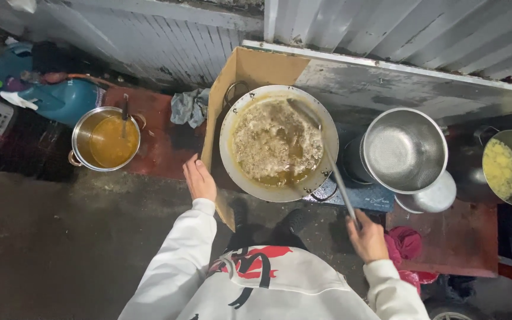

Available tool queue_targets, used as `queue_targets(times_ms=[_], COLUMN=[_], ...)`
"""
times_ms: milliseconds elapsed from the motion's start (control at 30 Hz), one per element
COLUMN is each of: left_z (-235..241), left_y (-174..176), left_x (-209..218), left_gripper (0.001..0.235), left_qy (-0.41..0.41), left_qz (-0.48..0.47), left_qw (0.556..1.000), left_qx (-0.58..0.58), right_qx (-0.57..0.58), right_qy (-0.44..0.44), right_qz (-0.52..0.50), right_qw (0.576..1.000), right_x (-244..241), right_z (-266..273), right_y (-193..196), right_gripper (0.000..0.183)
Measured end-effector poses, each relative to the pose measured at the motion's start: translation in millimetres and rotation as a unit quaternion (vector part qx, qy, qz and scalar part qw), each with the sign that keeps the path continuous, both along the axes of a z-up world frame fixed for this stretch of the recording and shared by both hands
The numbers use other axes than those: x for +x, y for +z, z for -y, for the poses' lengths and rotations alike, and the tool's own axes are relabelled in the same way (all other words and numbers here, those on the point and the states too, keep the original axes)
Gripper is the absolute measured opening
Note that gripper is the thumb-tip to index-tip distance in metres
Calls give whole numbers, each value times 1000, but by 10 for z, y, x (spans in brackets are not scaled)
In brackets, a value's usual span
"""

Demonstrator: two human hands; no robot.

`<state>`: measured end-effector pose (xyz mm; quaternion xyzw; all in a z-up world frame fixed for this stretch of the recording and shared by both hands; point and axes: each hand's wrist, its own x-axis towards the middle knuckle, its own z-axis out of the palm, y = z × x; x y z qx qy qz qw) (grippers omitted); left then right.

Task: Cleaning a metal strainer with a cloth and then using it to scoop fried items from a large pot of oil into a smaller container.

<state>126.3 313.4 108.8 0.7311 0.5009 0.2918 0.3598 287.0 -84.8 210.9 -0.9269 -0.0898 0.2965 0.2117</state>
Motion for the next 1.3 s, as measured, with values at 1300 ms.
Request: queue_targets(times_ms=[1300], left_z=[-45], left_y=[-32], left_x=[-91], left_gripper=[37], left_qy=[-12], left_qz=[-67], left_qw=[998], left_qx=[7], right_qx=[334], right_qy=[-226], right_qz=[-490], right_qw=[773], right_x=[-239], right_z=[-344], right_y=[-206], right_gripper=[54])
